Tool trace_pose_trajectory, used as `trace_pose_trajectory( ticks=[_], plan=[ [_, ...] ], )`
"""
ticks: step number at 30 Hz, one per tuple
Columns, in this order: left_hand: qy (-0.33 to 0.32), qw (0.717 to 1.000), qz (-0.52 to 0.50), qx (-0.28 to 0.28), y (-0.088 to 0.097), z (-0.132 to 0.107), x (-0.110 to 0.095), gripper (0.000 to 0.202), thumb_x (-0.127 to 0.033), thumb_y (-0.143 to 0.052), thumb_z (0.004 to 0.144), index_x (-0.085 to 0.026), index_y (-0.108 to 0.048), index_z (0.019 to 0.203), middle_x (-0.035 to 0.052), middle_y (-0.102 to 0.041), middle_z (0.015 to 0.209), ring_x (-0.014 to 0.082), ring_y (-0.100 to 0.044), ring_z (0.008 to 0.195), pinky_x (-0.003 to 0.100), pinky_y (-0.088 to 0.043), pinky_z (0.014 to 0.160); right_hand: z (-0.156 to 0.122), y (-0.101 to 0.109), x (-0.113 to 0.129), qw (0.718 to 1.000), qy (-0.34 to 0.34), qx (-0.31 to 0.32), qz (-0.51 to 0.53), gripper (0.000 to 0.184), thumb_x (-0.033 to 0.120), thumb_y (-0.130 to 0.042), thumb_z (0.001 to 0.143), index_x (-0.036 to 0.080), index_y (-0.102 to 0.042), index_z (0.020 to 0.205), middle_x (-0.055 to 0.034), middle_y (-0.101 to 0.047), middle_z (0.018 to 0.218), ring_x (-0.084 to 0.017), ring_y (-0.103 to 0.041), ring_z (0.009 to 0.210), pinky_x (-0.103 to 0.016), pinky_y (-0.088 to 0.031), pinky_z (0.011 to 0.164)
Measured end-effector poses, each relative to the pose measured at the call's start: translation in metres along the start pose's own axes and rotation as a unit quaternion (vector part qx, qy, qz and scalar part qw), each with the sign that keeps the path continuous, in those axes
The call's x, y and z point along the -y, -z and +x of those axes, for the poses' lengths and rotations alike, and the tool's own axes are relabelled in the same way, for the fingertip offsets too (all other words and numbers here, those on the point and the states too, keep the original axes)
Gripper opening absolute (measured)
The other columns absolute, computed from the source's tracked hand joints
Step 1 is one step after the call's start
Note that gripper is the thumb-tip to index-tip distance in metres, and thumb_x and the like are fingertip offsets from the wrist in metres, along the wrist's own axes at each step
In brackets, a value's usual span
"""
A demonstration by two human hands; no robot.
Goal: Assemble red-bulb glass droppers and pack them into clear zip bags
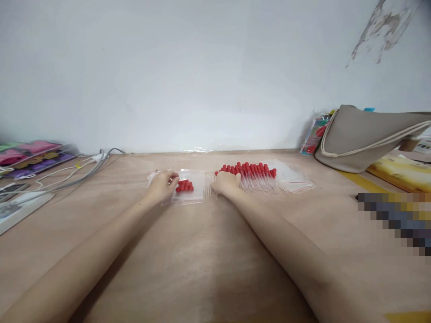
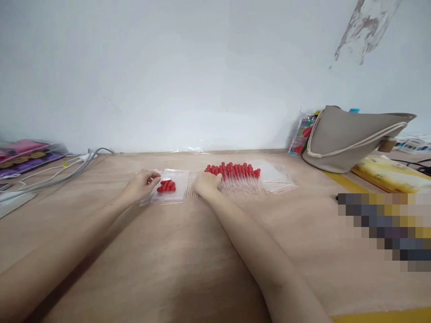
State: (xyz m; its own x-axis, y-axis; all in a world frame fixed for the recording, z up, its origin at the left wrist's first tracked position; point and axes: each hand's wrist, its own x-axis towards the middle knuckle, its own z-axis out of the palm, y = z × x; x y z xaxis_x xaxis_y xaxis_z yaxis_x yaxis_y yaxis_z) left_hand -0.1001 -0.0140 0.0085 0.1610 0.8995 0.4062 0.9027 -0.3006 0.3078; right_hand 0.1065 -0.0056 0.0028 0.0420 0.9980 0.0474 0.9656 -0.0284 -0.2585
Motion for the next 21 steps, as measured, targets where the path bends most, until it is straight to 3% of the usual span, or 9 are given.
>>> trace_pose_trajectory(
  ticks=[4,8,14,16,18,20,21],
  plan=[
    [0.000,0.998,0.030,0.055,-0.006,0.021,0.015,0.030,-0.035,-0.043,0.079,-0.017,-0.065,0.069,0.0051,-0.064,0.075,0.0197,-0.056,0.071,0.028,-0.040,0.066,0.000,-0.001,-0.001,1.000,-0.004,-0.003,0.012,0.023,0.029,-0.055,0.068,0.016,-0.063,0.085,-0.0105,-0.066,0.088,-0.023,-0.060,0.081,-0.038,-0.030,0.080],
    [-0.010,0.997,0.026,0.077,-0.017,0.027,0.019,0.023,-0.034,-0.050,0.074,-0.018,-0.062,0.062,0.0037,-0.064,0.069,0.0187,-0.056,0.066,0.027,-0.039,0.063,-0.001,0.002,-0.006,1.000,0.004,-0.012,0.024,0.022,0.031,-0.052,0.070,0.017,-0.063,0.082,-0.0094,-0.066,0.085,-0.023,-0.059,0.081,-0.036,-0.032,0.077],
    [0.000,0.998,0.002,0.067,-0.024,0.029,0.023,0.014,-0.031,-0.055,0.072,-0.017,-0.055,0.071,0.0023,-0.061,0.064,0.0170,-0.056,0.061,0.025,-0.040,0.057,-0.004,0.007,-0.018,0.991,0.001,-0.106,0.080,0.030,0.039,-0.042,0.079,0.019,-0.063,0.071,-0.0065,-0.067,0.075,-0.020,-0.059,0.076,-0.037,-0.028,0.078],
    [0.007,0.999,-0.004,0.045,-0.023,0.026,0.020,0.015,-0.031,-0.053,0.075,-0.017,-0.053,0.079,0.0021,-0.060,0.066,0.0163,-0.056,0.062,0.025,-0.041,0.056,-0.009,0.007,-0.023,0.984,0.004,-0.140,0.113,0.029,0.040,-0.042,0.080,0.019,-0.062,0.072,-0.0044,-0.067,0.074,-0.018,-0.059,0.073,-0.036,-0.027,0.081],
    [0.014,0.999,-0.033,-0.021,-0.020,0.020,0.013,0.019,-0.029,-0.049,0.078,-0.015,-0.052,0.091,0.0035,-0.061,0.075,0.0158,-0.056,0.065,0.025,-0.042,0.059,-0.016,0.007,-0.031,0.969,0.029,-0.189,0.157,0.028,0.041,-0.044,0.081,0.019,-0.060,0.076,-0.0020,-0.066,0.073,-0.015,-0.058,0.070,-0.034,-0.026,0.084],
    [0.001,0.991,-0.093,-0.095,-0.017,0.008,0.001,0.026,-0.028,-0.046,0.082,-0.015,-0.049,0.104,0.0049,-0.061,0.085,0.0153,-0.057,0.072,0.026,-0.044,0.065,-0.026,0.005,-0.043,0.949,0.086,-0.232,0.194,0.027,0.041,-0.044,0.083,0.018,-0.058,0.078,-0.0008,-0.066,0.074,-0.013,-0.057,0.067,-0.032,-0.026,0.085],
    [-0.022,0.987,-0.126,-0.100,-0.015,-0.001,-0.006,0.029,-0.028,-0.045,0.083,-0.015,-0.049,0.109,0.0052,-0.061,0.088,0.0154,-0.057,0.075,0.026,-0.044,0.068,-0.033,0.004,-0.050,0.940,0.121,-0.245,0.204,0.026,0.040,-0.044,0.084,0.017,-0.057,0.079,-0.0006,-0.066,0.075,-0.012,-0.057,0.066,-0.030,-0.027,0.084]
  ],
)
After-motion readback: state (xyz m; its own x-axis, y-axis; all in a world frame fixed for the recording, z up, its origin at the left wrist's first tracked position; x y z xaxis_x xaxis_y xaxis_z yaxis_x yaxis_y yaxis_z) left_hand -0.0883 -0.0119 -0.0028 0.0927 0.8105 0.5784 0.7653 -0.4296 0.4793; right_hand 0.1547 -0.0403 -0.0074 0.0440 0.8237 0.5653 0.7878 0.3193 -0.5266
